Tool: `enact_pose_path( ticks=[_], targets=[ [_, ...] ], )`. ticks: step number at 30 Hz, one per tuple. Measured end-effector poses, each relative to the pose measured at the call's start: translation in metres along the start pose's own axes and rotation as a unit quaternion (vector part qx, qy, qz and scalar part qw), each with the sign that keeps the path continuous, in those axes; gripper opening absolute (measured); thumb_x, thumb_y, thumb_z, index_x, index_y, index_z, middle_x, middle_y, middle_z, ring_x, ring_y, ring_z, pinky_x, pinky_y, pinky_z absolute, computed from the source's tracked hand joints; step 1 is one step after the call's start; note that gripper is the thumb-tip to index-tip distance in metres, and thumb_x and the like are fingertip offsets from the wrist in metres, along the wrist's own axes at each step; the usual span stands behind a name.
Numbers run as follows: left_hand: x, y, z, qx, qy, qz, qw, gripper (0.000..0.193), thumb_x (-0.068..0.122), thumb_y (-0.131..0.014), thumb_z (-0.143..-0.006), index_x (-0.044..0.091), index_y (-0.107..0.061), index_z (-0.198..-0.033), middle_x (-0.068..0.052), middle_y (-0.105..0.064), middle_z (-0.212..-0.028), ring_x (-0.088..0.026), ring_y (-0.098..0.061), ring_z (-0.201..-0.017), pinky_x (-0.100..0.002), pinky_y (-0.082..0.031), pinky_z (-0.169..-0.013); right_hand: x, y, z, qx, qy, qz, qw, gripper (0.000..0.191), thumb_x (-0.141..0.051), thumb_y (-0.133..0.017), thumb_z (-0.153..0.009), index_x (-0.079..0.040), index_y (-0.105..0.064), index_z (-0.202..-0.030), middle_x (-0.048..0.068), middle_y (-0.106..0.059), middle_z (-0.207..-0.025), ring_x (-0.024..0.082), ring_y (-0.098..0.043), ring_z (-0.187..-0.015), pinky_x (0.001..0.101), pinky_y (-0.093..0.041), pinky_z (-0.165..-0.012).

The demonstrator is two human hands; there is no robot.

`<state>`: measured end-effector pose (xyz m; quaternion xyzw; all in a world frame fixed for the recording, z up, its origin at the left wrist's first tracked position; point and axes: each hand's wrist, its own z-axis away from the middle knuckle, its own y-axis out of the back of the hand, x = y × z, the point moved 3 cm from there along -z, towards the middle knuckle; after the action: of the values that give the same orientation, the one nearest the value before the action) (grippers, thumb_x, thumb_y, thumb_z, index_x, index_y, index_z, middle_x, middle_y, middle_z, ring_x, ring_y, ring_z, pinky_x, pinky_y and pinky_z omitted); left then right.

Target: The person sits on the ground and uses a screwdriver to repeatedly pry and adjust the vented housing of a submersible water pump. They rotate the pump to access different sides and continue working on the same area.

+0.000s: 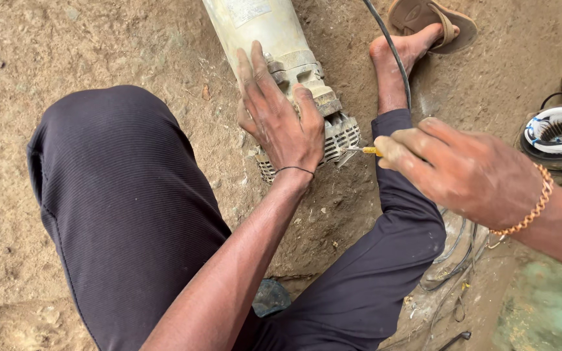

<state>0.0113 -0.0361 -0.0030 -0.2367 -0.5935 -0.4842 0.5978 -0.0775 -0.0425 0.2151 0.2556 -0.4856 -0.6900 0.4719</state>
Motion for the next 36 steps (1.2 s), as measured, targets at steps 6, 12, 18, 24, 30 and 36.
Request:
enact_pose_path(
  ticks=[6, 12, 18, 24, 30, 36],
  targets=[
    [-0.002, -0.003, -0.002, -0.023, -0.006, -0.01, 1.0, 0.08, 0.027, -0.052, -0.096, 0.012, -0.017, -0.167, -0.018, -0.034, -0.168, -0.034, -0.023, -0.162, -0.061, -0.011, -0.132, 0.021, -0.019, -0.011, -0.342, -0.244, -0.037, 0.907, 0.034, -0.041, -0.054, -0.101, -0.011, -0.06, -0.116, 0.008, -0.072, -0.083, 0.025, -0.073, -0.08, 0.0369, -0.061, -0.07],
    [-0.001, -0.006, -0.004, -0.005, -0.008, -0.033, 0.999, 0.083, 0.03, -0.058, -0.092, 0.011, -0.022, -0.164, -0.017, -0.032, -0.17, -0.034, -0.024, -0.162, -0.061, -0.012, -0.132, 0.011, 0.001, -0.016, -0.061, -0.021, -0.067, 0.996, 0.035, -0.024, -0.06, -0.092, 0.004, -0.051, -0.11, 0.019, -0.063, -0.085, 0.032, -0.068, -0.079, 0.0412, -0.057, -0.065],
    [0.001, -0.003, -0.005, -0.009, -0.007, -0.018, 1.0, 0.087, 0.03, -0.062, -0.088, 0.011, -0.022, -0.162, -0.017, -0.033, -0.166, -0.035, -0.023, -0.16, -0.063, -0.014, -0.13, 0.021, -0.024, -0.016, -0.305, -0.13, 0.049, 0.942, 0.039, -0.05, -0.052, -0.101, -0.011, -0.056, -0.099, 0.006, -0.064, -0.07, 0.025, -0.07, -0.076, 0.0376, -0.059, -0.068],
    [0.008, 0.003, -0.006, -0.019, 0.0, -0.015, 1.0, 0.086, 0.029, -0.063, -0.087, 0.011, -0.024, -0.161, -0.014, -0.033, -0.165, -0.034, -0.021, -0.16, -0.063, -0.013, -0.129, 0.023, -0.029, -0.008, -0.341, -0.162, 0.003, 0.926, 0.044, -0.049, -0.054, -0.096, -0.01, -0.057, -0.113, 0.005, -0.067, -0.085, 0.022, -0.071, -0.081, 0.0333, -0.059, -0.066],
    [0.005, -0.001, -0.004, -0.018, 0.001, -0.022, 1.0, 0.087, 0.029, -0.064, -0.086, 0.012, -0.023, -0.161, -0.014, -0.031, -0.165, -0.034, -0.02, -0.159, -0.062, -0.014, -0.128, 0.018, -0.02, -0.003, -0.149, 0.016, 0.053, 0.987, 0.038, -0.037, -0.062, -0.091, -0.003, -0.063, -0.107, 0.01, -0.066, -0.099, 0.027, -0.065, -0.099, 0.0411, -0.061, -0.077],
    [0.012, 0.006, -0.004, -0.015, 0.009, -0.01, 1.0, 0.086, 0.028, -0.064, -0.085, 0.012, -0.026, -0.16, -0.012, -0.032, -0.165, -0.036, -0.02, -0.16, -0.062, -0.015, -0.128, 0.032, -0.045, -0.014, -0.416, -0.295, -0.017, 0.86, 0.037, -0.047, -0.047, -0.106, -0.016, -0.066, -0.112, 0.012, -0.075, -0.087, 0.029, -0.075, -0.085, 0.039, -0.06, -0.081]
  ],
)
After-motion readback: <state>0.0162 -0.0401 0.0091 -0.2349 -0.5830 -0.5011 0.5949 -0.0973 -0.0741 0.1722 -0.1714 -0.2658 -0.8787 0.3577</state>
